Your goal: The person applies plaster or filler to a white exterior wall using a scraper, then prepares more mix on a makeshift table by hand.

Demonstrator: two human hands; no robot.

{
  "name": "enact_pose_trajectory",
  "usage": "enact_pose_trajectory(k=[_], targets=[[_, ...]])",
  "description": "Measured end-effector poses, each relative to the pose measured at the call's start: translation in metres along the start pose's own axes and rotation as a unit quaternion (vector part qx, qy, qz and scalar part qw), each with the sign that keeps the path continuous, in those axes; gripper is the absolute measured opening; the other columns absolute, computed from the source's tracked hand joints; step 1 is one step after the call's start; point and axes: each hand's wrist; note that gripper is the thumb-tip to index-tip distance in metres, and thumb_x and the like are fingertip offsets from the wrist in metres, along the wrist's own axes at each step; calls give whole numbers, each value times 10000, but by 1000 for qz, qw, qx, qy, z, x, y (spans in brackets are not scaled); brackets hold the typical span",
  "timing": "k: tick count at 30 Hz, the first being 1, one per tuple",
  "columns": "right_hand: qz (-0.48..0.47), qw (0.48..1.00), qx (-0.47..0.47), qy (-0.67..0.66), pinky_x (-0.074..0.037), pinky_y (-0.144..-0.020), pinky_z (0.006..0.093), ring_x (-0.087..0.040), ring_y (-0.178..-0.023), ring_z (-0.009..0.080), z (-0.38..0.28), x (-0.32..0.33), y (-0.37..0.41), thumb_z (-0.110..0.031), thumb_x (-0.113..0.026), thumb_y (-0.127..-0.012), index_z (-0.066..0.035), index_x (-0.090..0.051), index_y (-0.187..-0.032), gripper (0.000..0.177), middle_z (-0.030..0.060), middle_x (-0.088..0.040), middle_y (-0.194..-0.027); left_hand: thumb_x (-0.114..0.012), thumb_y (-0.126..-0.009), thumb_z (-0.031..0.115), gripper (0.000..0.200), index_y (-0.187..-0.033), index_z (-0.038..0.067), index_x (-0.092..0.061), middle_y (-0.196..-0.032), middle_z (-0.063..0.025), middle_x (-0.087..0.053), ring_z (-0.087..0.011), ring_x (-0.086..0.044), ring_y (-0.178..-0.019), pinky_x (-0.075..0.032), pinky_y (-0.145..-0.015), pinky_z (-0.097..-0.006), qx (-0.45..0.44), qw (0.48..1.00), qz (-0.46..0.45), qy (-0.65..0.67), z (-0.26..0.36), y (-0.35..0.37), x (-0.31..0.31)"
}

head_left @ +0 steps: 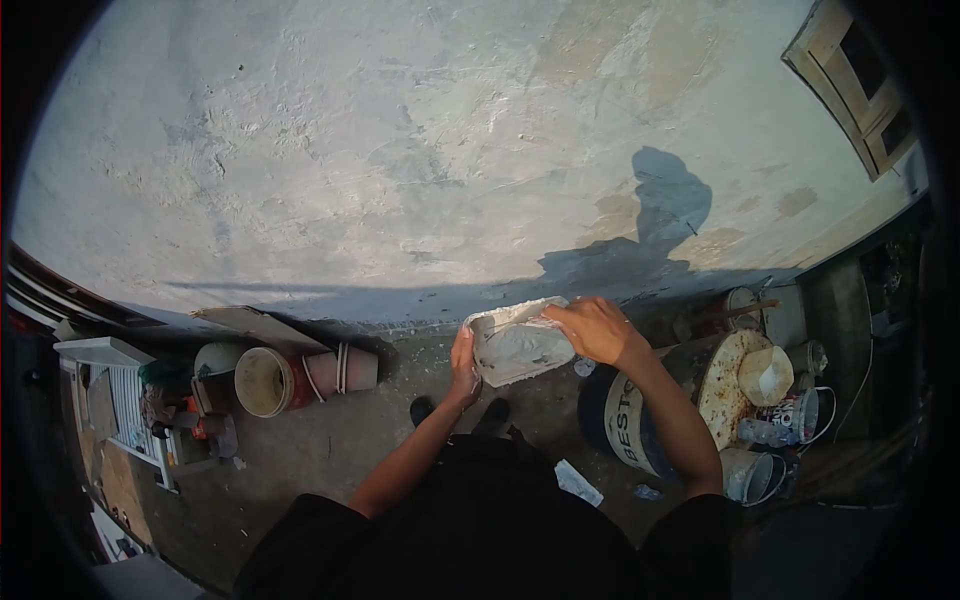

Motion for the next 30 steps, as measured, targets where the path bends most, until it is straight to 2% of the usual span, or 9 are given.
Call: enact_pose_trajectory(k=[3, 6, 10, 16, 19, 22, 25, 28, 30], targets=[[30, 999, 10, -33, -480, -671, 485, -619, -780, 400, -10, 2, -3, -51, -569, -840, -89, -594, -1073, 237, 186, -625, -728, -362, -1043, 354, 431, -1266, 12, -501, -1234, -87, -533, -152, -512, -1150, -389, -1016, -315, 5, 1000, -7, -13, 11, 0, 7], [71, 996, 22, -57, -476, -670, 471, -608, -756, 410, -21, 1, -10, -54, -583, -845, -40, -602, -1033, 190, 198, -624, -740, -359, -1045, 344, 417, -1263, 16, -496, -1229, -88, -536, -150, -520, -1138, -411, -993, -313, 51, 997, -52, 32, 21, 2, 16], [139, 986, 23, -85, -472, -653, 454, -604, -734, 412, -31, -25, -14, -82, -598, -856, -12, -602, -1006, 167, 214, -621, -749, -343, -1049, 360, 427, -1263, 19, -485, -1195, -88, -554, -154, -540, -1109, -425, -976, -314, 28, 996, -76, 22, 17, 5, 31], [128, 978, -85, -143, -460, -601, 413, -577, -694, 432, -54, -47, -13, -158, -621, -874, -2, -598, -987, 194, 236, -600, -752, -326, -1053, 380, 430, -1218, 22, -498, -1147, -82, -569, -157, -557, -1072, -429, -966, -311, 44, 997, -53, 21, 31, 17, 46], [135, 964, -185, -136, -445, -573, 372, -607, -615, 346, -74, -37, -7, -146, -632, -872, 2, -596, -974, 183, 220, -567, -702, -319, -1054, 375, 427, -1209, 21, -500, -1144, -83, -569, -159, -560, -1068, -434, -962, -315, 51, 997, -49, 32, 30, 13, 59], [256, 924, -242, -150, -428, -550, 330, -579, -563, 180, -91, -41, 3, -103, -634, -871, 3, -597, -983, 159, 162, -536, -642, -309, -1055, 372, 429, -1218, 20, -492, -1147, -91, -569, -167, -569, -1059, -444, -955, -321, 37, 998, -39, 27, 37, 14, 66], [322, 866, -341, -174, -415, -537, 285, -517, -594, 64, -111, -53, 7, -69, -628, -880, 6, -591, -973, 125, 77, -543, -634, -306, -1051, 388, 451, -1241, 17, -477, -1173, -112, -568, -193, -581, -1077, -458, -957, -340, 3, 1000, -20, 4, 34, 16, 74], [378, 780, -390, -310, -408, -529, 254, -511, -592, 47, -132, -78, 11, -73, -625, -893, 4, -577, -940, 102, 17, -576, -688, -312, -1044, 420, 489, -1264, 10, -465, -1214, -134, -564, -225, -582, -1113, -463, -974, -368, -17, 1000, -21, -7, 42, 26, 72], [388, 781, -408, -271, -442, -551, 283, -577, -618, 91, -137, -102, 16, -85, -647, -863, 21, -586, -993, 179, 70, -631, -709, -306, -1048, 403, 479, -1272, 7, -456, -1225, -139, -556, -226, -575, -1121, -455, -981, -365, -32, 999, -24, -13, 52, 28, 65]])
Point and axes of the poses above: each hand's wrist, its own y-axis away from the middle knuckle, its own x-axis out of the back of the hand, z = x × y
